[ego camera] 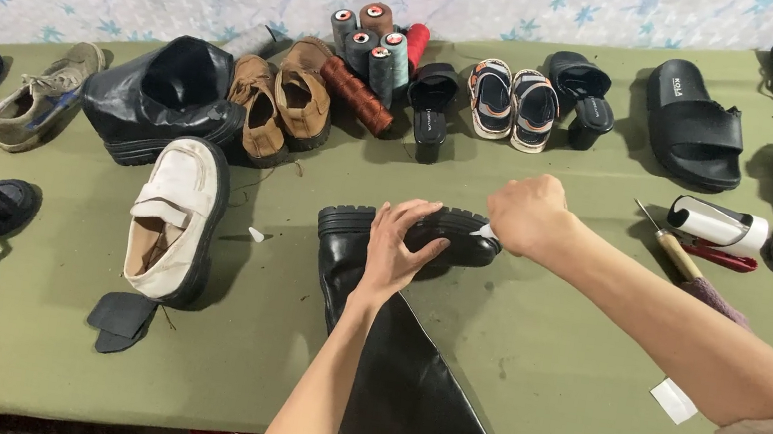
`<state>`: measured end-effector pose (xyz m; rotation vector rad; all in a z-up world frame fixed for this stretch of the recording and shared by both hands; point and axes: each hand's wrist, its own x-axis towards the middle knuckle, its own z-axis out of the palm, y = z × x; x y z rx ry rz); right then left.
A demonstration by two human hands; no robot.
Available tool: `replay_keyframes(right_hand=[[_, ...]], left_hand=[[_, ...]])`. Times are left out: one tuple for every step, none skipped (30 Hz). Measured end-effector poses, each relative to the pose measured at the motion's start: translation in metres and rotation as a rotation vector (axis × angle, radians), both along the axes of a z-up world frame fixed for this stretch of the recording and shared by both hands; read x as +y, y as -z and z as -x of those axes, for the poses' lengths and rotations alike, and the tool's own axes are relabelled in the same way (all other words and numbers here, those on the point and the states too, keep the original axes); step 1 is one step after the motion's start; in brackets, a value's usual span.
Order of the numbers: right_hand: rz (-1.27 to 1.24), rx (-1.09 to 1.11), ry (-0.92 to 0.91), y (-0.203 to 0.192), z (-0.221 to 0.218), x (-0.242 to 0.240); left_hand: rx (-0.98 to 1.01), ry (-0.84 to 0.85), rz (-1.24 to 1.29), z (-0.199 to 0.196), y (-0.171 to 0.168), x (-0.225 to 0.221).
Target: Applying adhesive to a boot sole and pressing it onto the boot to repair it.
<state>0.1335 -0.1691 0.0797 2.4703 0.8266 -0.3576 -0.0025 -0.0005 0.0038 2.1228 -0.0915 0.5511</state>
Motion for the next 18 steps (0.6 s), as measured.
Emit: replay_keyframes(right_hand=[[0.001, 0.000, -0.001, -0.006, 0.006, 0.002], [0.007, 0.006, 0.001, -0.012, 0.011, 0.005], [0.012, 0.011, 0.004, -0.019, 0.016, 0.007], [0.012, 0.010, 0.004, -0.020, 0.017, 0.007], [0.022, 0.014, 0.010, -0.020, 0.018, 0.008], [0.033, 0.017, 0.015, -0.021, 0.019, 0.009], [0.032, 0.018, 0.016, -0.014, 0.014, 0.005], [0.015, 0.013, -0.012, -0.007, 0.008, 0.001], [-0.002, 0.007, -0.040, 0.000, 0.002, -0.002], [-0.002, 0.007, -0.040, -0.001, 0.002, -0.008], [-0.007, 0.036, -0.043, -0.001, 0.001, -0.013], [-0.012, 0.066, -0.045, -0.001, 0.000, -0.019], [-0.012, 0.067, -0.044, -0.017, 0.007, -0.021], [-0.036, 0.140, 0.021, -0.033, 0.014, -0.024], [-0.061, 0.211, 0.087, -0.050, 0.020, -0.026], [-0.061, 0.210, 0.088, -0.056, 0.025, -0.028], [-0.078, 0.255, 0.122, -0.062, 0.030, -0.030], [-0.094, 0.300, 0.155, -0.068, 0.035, -0.032]], left_hand=[[0.000, -0.001, 0.001, 0.000, 0.000, 0.000], [0.005, -0.004, 0.003, 0.001, -0.001, -0.001], [0.009, -0.006, 0.004, 0.000, -0.002, -0.001], [0.008, -0.006, 0.004, 0.001, -0.002, -0.002], [0.010, -0.003, 0.010, 0.001, -0.003, -0.002], [0.011, 0.000, 0.017, 0.002, -0.003, -0.002], [0.012, 0.001, 0.016, 0.002, -0.002, -0.002], [0.008, 0.002, 0.013, 0.001, -0.001, -0.001], [0.002, 0.003, 0.009, 0.001, -0.001, -0.001], [0.002, 0.003, 0.009, -0.001, 0.003, 0.000], [-0.006, -0.011, -0.007, -0.003, 0.007, 0.000], [-0.014, -0.025, -0.022, -0.005, 0.012, 0.000], [-0.013, -0.025, -0.022, -0.004, 0.011, 0.001], [0.016, -0.023, -0.025, -0.004, 0.011, 0.001], [0.044, -0.021, -0.029, -0.004, 0.009, 0.001], [0.043, -0.020, -0.029, -0.004, 0.009, 0.001], [0.053, -0.024, -0.026, -0.004, 0.008, 0.001], [0.064, -0.028, -0.022, -0.005, 0.008, 0.001]])
